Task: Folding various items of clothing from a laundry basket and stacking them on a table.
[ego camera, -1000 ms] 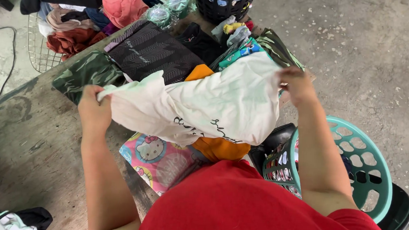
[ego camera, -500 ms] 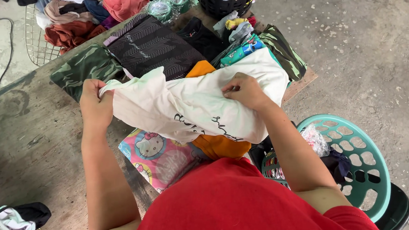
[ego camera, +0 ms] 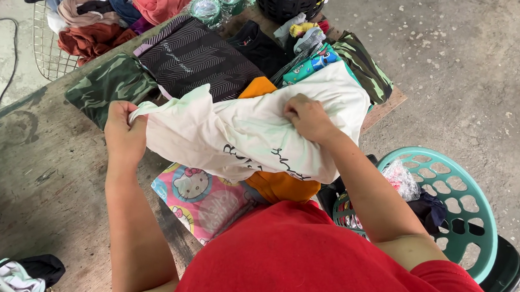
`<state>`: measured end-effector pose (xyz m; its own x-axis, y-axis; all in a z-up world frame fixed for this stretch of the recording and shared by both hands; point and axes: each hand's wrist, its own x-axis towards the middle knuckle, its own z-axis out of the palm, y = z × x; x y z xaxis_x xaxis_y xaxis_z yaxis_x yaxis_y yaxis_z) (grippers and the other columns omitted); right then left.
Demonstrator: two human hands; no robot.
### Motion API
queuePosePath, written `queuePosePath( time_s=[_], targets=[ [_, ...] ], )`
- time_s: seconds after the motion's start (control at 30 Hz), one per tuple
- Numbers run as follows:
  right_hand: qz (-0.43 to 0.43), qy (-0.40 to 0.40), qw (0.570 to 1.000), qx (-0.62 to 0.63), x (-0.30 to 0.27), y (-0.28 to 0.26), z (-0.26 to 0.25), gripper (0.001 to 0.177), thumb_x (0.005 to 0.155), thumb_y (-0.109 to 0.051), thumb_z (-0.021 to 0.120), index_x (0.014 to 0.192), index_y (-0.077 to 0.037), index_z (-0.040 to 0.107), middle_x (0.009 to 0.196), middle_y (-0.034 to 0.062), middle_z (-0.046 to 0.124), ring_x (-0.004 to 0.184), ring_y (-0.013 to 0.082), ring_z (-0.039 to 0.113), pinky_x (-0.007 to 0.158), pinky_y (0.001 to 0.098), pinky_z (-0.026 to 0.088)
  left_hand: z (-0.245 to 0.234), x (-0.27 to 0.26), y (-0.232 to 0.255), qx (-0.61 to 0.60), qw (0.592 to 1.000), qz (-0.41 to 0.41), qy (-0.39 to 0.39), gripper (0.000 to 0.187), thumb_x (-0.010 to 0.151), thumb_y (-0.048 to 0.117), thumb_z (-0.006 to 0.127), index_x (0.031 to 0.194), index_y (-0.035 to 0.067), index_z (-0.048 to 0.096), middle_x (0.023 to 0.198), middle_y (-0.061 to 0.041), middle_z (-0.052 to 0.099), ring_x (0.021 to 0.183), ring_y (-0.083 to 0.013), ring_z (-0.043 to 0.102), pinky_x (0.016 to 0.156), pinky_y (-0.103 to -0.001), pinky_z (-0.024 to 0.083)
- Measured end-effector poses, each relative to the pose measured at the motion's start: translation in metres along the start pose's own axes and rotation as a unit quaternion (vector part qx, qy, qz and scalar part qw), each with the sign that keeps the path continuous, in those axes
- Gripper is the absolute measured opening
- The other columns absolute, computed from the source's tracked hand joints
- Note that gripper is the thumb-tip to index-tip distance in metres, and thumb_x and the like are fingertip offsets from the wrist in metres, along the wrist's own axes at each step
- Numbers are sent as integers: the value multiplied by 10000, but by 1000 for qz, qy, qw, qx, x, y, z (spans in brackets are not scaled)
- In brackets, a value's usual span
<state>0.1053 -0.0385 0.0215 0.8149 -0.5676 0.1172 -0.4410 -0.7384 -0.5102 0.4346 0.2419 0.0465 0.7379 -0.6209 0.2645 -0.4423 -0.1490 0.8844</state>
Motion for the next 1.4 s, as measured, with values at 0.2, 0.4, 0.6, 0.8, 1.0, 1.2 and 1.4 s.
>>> queuePosePath(
  time_s=[0.2,0.4,0.6,0.8,1.0,1.2,1.4],
  targets=[
    [84,126,970,191,0,129,-4,249,903,-1,537,1142,-45,593,1037,85,616,957,220,636,784,390,555,-5,-1,-6,40,999,-12,21,131,985,47,655,1081,8,574,925,-30,614,789,-97,518,717,-263,450],
    [294,305,902,83,-25,169,-54,289,1159,-251,572,1030,-17,683,894,74,693,803,211,670,760,369,517,-6,-3,-17,146,982,86,79,135,968,86,743,1048,-6,687,990,-125,626,829,-147,559,735,-292,477],
    [248,133,949,140,-30,138,-60,203,953,-246,747,1020,-58,715,852,74,706,775,139,609,715,317,481,-3,2,5,69,997,-3,35,112,1109,129,617,1083,28,656,864,-19,624,790,-118,543,737,-297,469],
    [149,236,901,332,-32,160,-77,106,976,-73,641,1065,-32,682,1012,70,674,914,143,606,810,294,504,-19,16,13,-219,973,-46,61,127,1128,106,587,1025,119,659,873,55,584,759,-53,465,677,-229,386],
    [210,374,616,660,-53,126,-148,111,1053,-69,467,1089,-64,572,994,130,631,903,264,689,868,457,637,-47,22,1,-200,963,-56,174,145,1147,134,579,1008,150,615,891,60,573,755,-53,457,647,-227,353],
    [64,335,593,730,-60,97,-151,390,943,80,575,1304,-61,530,1193,140,677,1048,280,727,974,475,585,-37,30,-10,-329,925,-108,159,92,1102,170,491,1091,166,582,1131,-17,649,1032,-128,647,907,-315,585],
    [225,-34,848,479,-47,170,-90,273,1032,15,681,1280,127,653,1173,152,691,1002,222,648,919,353,510,-19,30,-72,163,956,-164,-184,625,829,266,848,1349,17,607,1248,-154,693,1105,-256,659,955,-401,511]
  ],
)
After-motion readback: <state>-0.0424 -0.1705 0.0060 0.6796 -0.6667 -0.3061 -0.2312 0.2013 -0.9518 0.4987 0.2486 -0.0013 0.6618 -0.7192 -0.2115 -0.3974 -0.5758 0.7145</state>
